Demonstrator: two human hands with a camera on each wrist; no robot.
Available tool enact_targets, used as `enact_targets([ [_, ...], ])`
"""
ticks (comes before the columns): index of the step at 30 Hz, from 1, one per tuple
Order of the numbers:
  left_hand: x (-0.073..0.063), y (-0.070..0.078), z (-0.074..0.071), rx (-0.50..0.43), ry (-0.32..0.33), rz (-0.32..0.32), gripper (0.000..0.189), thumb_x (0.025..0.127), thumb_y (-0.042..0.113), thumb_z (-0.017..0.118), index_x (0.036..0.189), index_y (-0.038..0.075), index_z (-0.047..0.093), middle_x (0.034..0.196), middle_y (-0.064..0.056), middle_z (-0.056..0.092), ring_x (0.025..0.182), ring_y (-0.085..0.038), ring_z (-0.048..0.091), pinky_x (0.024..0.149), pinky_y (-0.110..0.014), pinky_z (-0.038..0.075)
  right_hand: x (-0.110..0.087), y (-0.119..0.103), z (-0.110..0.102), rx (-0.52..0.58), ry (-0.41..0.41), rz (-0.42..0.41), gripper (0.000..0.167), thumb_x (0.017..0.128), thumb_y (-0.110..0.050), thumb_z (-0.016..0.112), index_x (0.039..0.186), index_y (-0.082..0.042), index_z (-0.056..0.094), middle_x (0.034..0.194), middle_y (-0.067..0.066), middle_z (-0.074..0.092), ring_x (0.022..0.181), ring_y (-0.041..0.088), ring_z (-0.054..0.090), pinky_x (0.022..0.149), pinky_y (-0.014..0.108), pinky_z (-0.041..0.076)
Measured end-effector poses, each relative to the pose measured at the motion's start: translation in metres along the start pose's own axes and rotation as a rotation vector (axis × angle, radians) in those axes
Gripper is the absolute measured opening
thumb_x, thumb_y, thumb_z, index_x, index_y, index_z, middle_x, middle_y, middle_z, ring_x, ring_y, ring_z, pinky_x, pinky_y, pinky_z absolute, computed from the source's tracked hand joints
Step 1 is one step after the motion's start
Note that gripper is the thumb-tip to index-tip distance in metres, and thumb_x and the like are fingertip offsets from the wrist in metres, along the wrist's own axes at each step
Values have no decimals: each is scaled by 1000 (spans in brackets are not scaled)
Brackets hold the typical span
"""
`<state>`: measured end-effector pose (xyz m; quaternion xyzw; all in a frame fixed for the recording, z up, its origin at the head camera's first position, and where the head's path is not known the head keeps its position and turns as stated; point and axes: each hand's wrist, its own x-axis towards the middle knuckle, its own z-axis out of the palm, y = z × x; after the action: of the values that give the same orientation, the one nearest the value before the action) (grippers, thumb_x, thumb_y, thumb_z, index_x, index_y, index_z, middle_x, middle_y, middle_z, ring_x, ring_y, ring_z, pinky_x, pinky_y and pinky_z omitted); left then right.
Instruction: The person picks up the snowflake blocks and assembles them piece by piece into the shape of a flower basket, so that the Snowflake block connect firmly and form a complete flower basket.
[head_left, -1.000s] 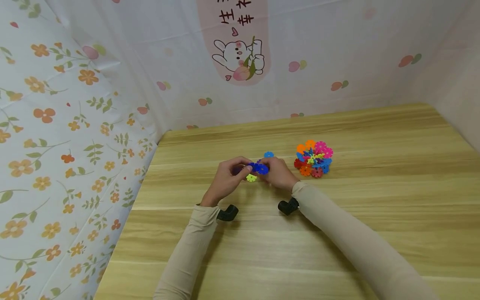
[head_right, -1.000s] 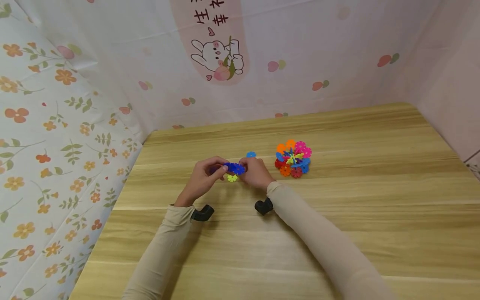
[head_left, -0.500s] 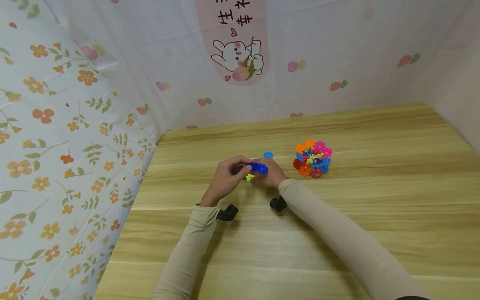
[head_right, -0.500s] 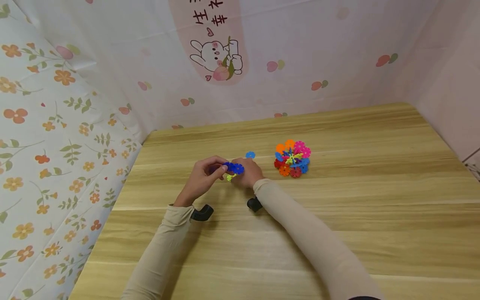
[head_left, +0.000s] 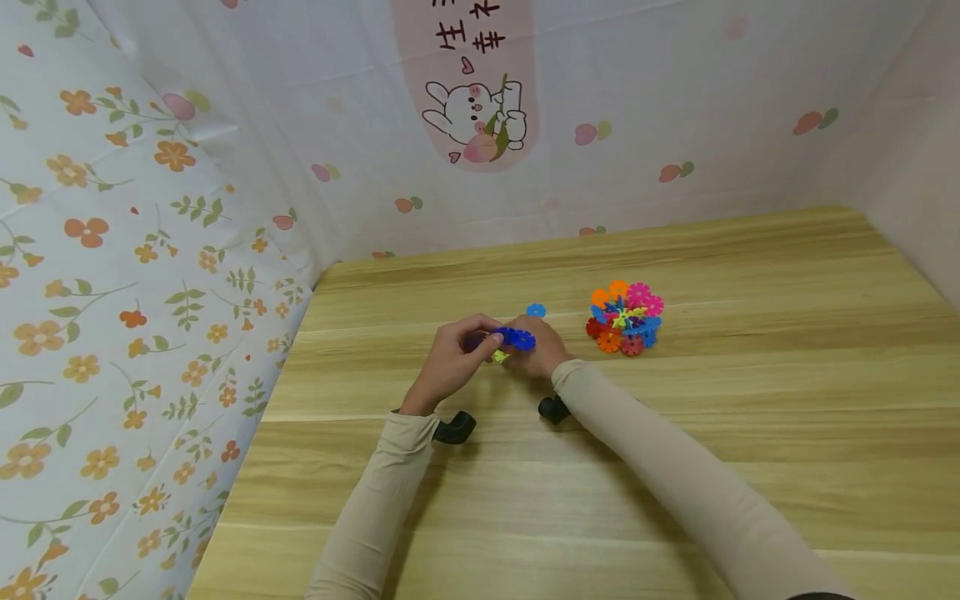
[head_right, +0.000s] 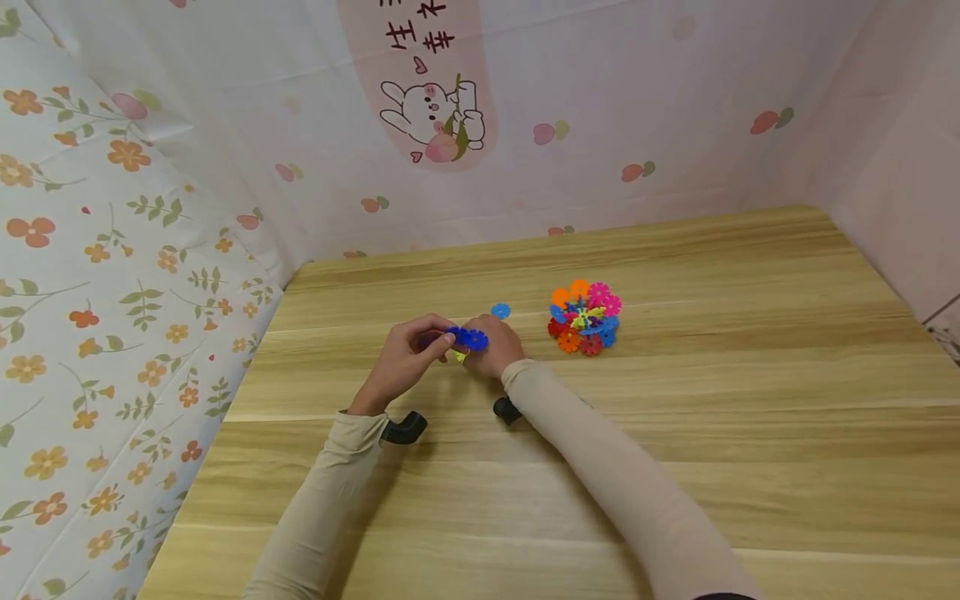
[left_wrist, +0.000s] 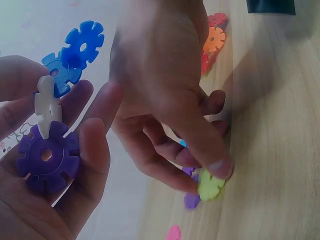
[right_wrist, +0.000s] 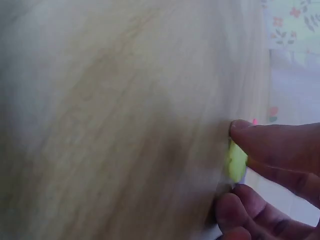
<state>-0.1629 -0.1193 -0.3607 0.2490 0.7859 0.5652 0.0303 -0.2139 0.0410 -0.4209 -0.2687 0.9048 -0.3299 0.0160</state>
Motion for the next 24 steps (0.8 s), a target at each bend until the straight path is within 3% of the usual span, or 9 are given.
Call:
enact_targets([
  [5,1,-2,1,-23,-4,0,16,94,5,54,102,-6,63,87,-22,66,75,-25,63,66,-48,51,-6,2,-3,13,1,-55,32,65,0,77,96,-2,67,87,6,65,80,24,58,77,38,48],
  [10,1,-3,2,-45,-8,-3,17,94,5,54,103,-6,62,89,-24,65,77,-26,63,68,-55,49,-14,10,-6,77,20,-94,25,68,5,70,91,-3,64,82,4,62,74,21,57,73,38,48],
  [16,1,-6,4,-37,-10,-17,17,94,6,53,105,-5,62,91,-22,66,78,-26,64,68,-55,49,-23,18,-14,130,-41,34,35,73,4,70,106,-6,66,96,4,66,84,22,60,82,41,47],
  [21,2,-7,8,-35,-13,-30,17,94,6,54,106,-5,62,95,-20,66,81,-26,65,69,-52,50,-37,25,-25,293,-35,95,20,76,3,70,95,-2,64,81,7,61,69,19,54,65,31,48],
  [24,2,-9,10,-47,-9,-37,18,94,5,54,106,-5,62,97,-20,65,82,-26,65,71,-52,50,-48,28,-33,417,-20,121,15,80,3,68,94,1,63,79,9,60,67,23,56,62,32,49],
])
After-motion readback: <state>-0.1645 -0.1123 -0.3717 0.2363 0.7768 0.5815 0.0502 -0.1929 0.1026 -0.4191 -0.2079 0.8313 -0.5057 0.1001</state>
